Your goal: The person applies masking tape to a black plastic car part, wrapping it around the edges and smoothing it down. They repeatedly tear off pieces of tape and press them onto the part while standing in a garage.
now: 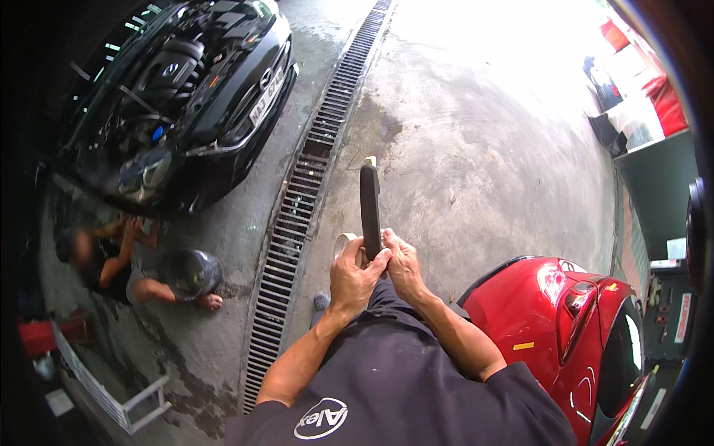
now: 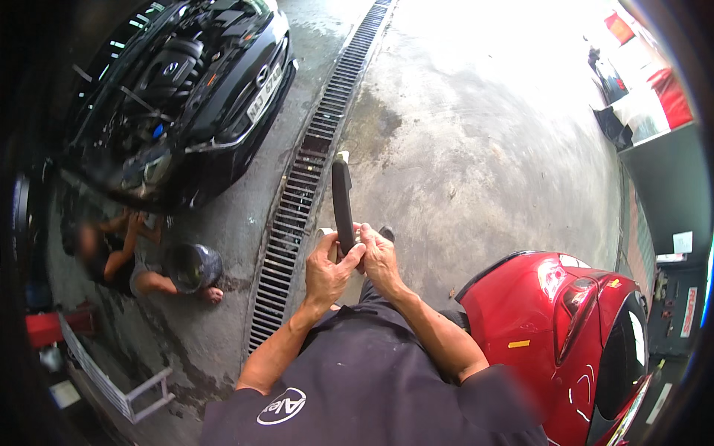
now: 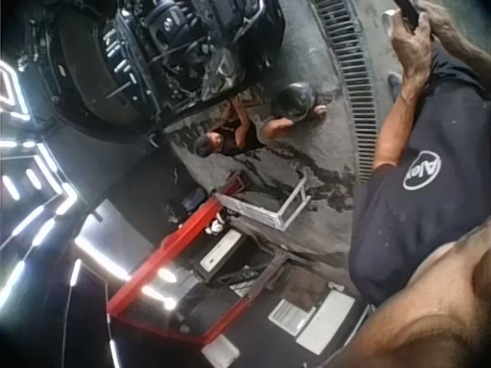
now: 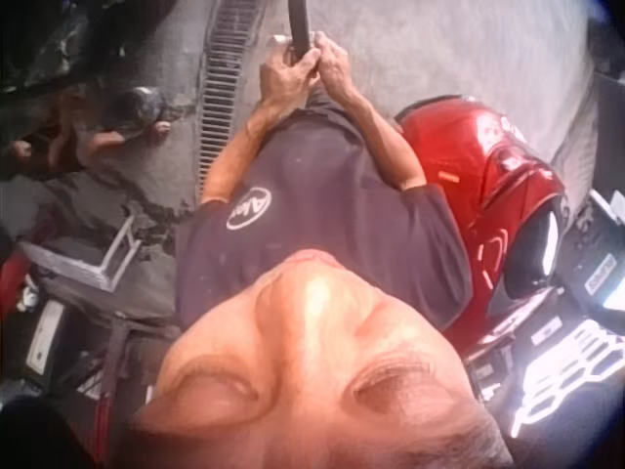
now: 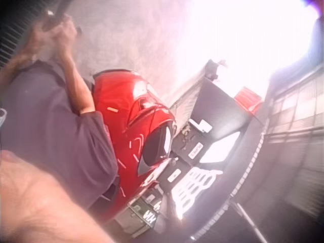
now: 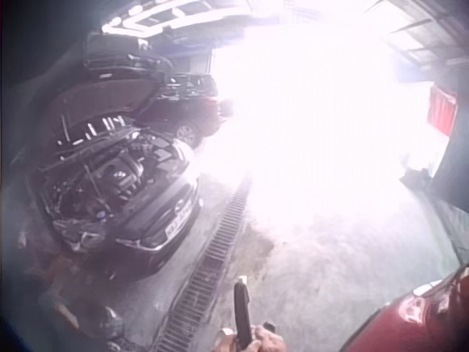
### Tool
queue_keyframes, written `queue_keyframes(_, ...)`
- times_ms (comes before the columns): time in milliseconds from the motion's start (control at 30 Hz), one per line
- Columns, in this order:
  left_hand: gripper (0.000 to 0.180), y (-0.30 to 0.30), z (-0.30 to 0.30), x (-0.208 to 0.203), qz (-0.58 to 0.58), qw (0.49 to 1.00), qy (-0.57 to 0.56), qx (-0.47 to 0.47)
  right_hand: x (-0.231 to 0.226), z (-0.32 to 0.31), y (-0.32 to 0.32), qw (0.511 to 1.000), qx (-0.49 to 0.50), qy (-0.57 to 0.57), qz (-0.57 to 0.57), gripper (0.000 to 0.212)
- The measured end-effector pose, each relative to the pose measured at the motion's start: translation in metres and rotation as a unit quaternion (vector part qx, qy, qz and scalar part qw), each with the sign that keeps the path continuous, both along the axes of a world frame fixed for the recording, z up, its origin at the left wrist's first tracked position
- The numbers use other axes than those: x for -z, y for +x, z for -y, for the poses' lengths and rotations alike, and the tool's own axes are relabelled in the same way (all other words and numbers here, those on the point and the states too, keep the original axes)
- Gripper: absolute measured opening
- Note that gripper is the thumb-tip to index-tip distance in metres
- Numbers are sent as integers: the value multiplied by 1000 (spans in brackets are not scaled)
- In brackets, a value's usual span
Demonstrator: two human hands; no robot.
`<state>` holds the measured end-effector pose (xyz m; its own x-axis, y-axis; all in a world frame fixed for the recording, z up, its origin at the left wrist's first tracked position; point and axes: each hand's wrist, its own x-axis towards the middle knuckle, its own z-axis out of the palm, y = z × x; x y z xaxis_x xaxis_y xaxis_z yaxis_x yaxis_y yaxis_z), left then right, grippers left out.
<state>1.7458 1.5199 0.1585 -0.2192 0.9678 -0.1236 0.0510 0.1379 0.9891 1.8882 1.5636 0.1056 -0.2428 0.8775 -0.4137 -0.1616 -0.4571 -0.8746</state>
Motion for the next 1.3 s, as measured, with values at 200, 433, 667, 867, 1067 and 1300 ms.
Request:
queue_keyframes(200,36,44,-102,22,-149,988,43,23,21,-100,48,999,-24,27,-39,43)
queue_keyframes(433,37,101,-221,18,-248,965,66,63,3,-254,155,998,12,20,-52,78)
queue_keyframes(667,43,146,-314,6,-311,937,28,157,-66,-351,224,903,-39,312,292,122)
queue_keyframes(867,39,179,-400,8,-290,931,90,202,-30,-451,263,929,129,232,259,71)
queue_keyframes(1067,40,184,-521,39,-316,909,119,243,26,-574,337,943,288,80,142,26)
queue_keyframes(1300,39,171,-667,61,-364,904,148,167,130,-587,404,903,-48,52,424,42)
